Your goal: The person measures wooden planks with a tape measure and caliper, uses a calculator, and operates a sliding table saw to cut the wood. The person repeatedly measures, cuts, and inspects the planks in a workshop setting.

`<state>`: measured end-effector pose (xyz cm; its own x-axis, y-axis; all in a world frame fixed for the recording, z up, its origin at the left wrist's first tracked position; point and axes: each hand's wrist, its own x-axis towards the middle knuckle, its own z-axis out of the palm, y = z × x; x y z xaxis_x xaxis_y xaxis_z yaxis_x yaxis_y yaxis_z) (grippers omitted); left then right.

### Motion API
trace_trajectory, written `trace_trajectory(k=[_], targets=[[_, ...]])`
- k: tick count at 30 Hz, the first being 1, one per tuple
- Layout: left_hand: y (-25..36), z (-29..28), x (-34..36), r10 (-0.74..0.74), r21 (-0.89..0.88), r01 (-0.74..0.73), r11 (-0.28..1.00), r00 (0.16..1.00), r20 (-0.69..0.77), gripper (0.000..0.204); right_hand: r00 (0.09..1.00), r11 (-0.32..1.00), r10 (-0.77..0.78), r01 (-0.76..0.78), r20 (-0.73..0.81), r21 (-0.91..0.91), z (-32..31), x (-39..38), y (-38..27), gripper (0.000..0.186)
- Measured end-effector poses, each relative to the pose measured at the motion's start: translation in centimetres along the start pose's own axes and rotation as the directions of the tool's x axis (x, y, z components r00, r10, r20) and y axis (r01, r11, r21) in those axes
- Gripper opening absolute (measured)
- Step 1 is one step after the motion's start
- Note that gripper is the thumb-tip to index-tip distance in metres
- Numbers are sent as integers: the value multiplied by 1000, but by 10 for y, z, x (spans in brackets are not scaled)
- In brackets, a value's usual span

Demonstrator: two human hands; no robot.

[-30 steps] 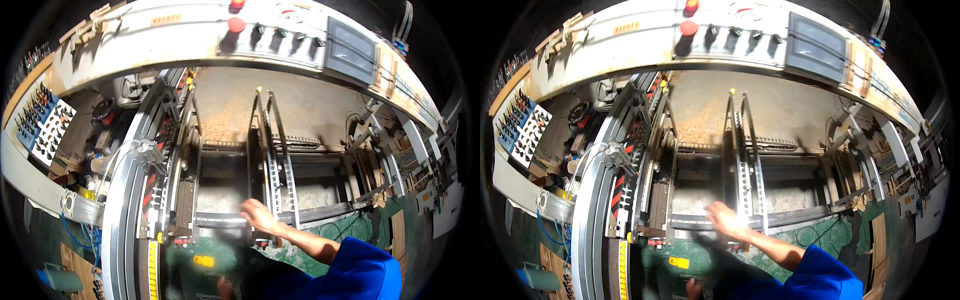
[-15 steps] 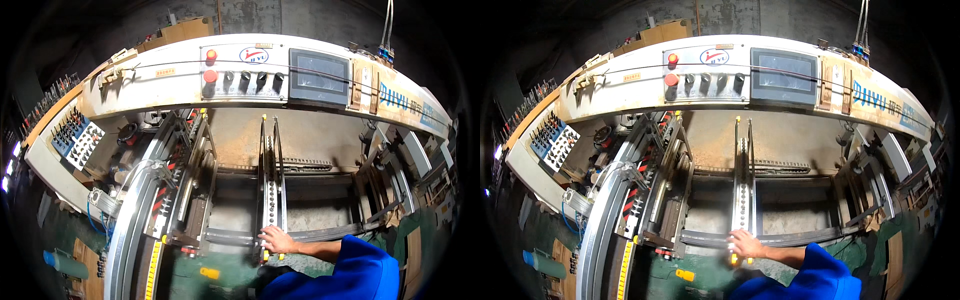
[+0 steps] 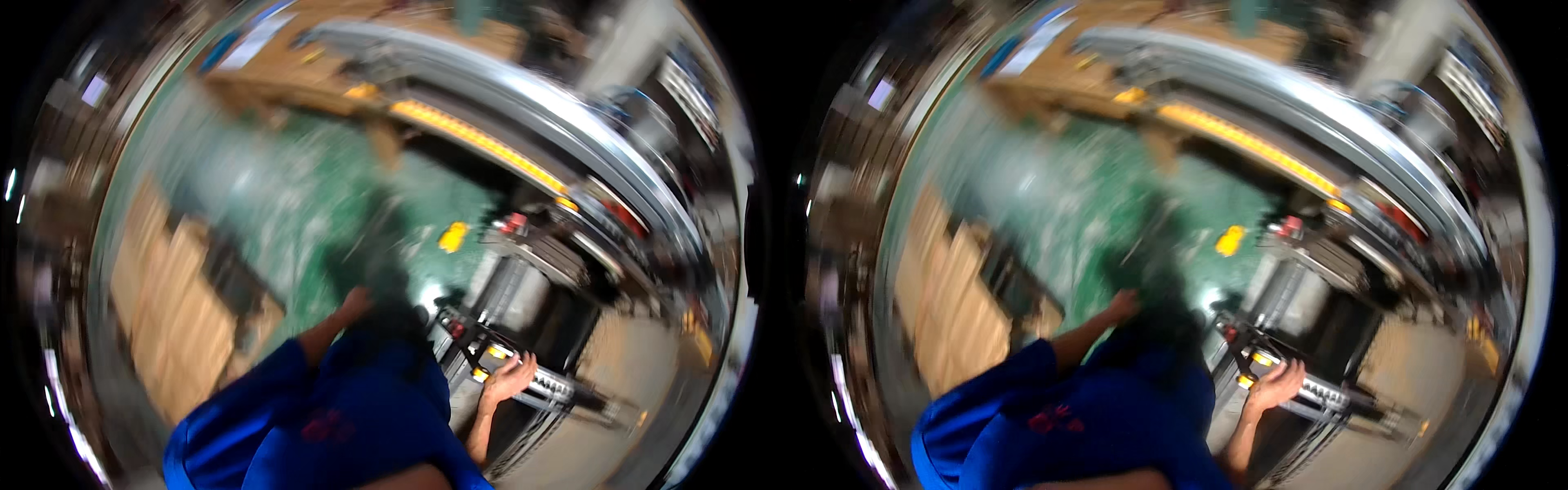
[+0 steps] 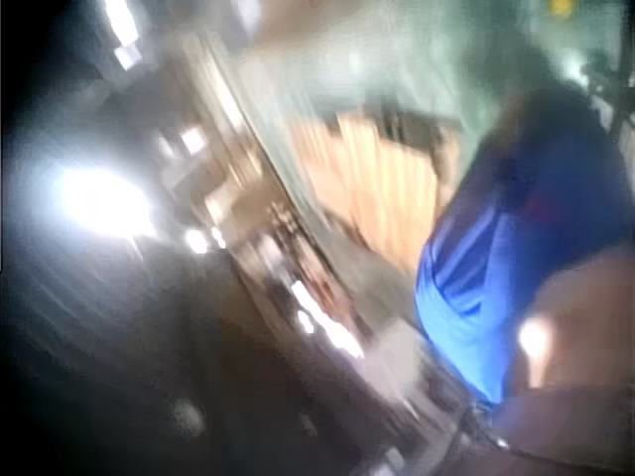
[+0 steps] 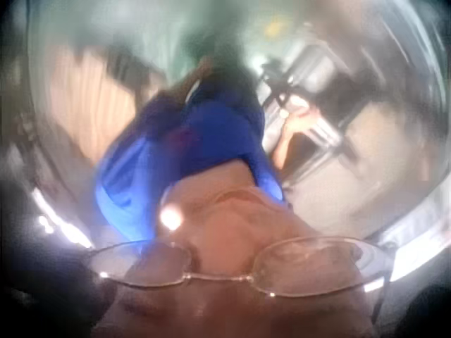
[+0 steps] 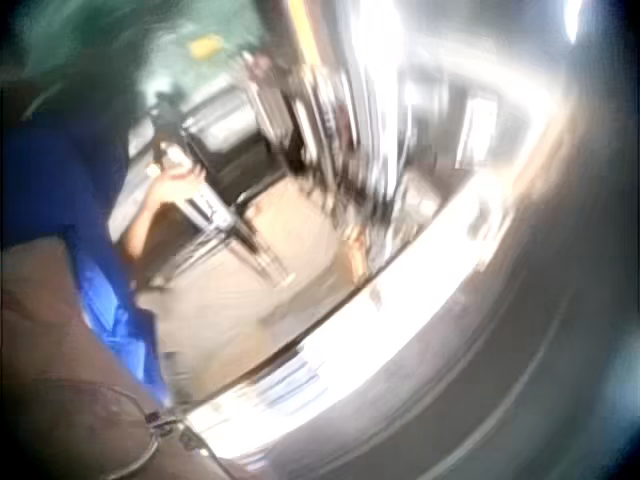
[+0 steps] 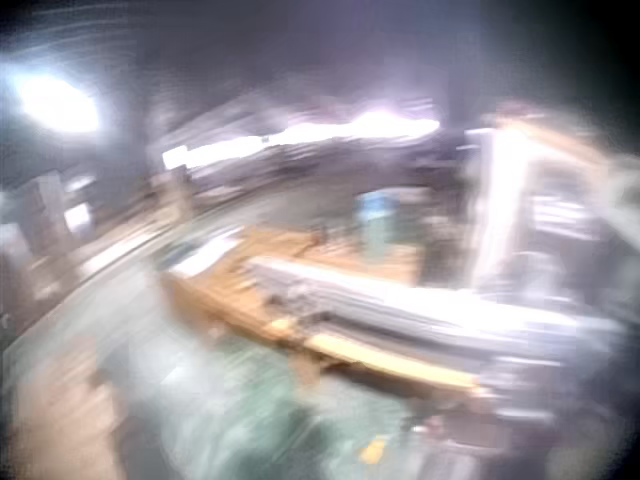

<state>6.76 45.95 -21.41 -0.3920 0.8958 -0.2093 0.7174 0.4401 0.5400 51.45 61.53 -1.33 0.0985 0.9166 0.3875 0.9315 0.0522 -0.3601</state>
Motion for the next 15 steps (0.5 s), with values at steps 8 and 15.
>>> trace_trajectory(k=[8, 15], targets=[[-16, -8, -203, -777, -566, 652, 504, 629, 33, 20, 927, 931, -352, 361, 128, -58, 9, -4, 54, 45], [-108, 42, -398, -914, -579, 728, 369, 399, -81, 47, 903, 913, -399, 407, 158, -20, 3, -21, 60, 46]])
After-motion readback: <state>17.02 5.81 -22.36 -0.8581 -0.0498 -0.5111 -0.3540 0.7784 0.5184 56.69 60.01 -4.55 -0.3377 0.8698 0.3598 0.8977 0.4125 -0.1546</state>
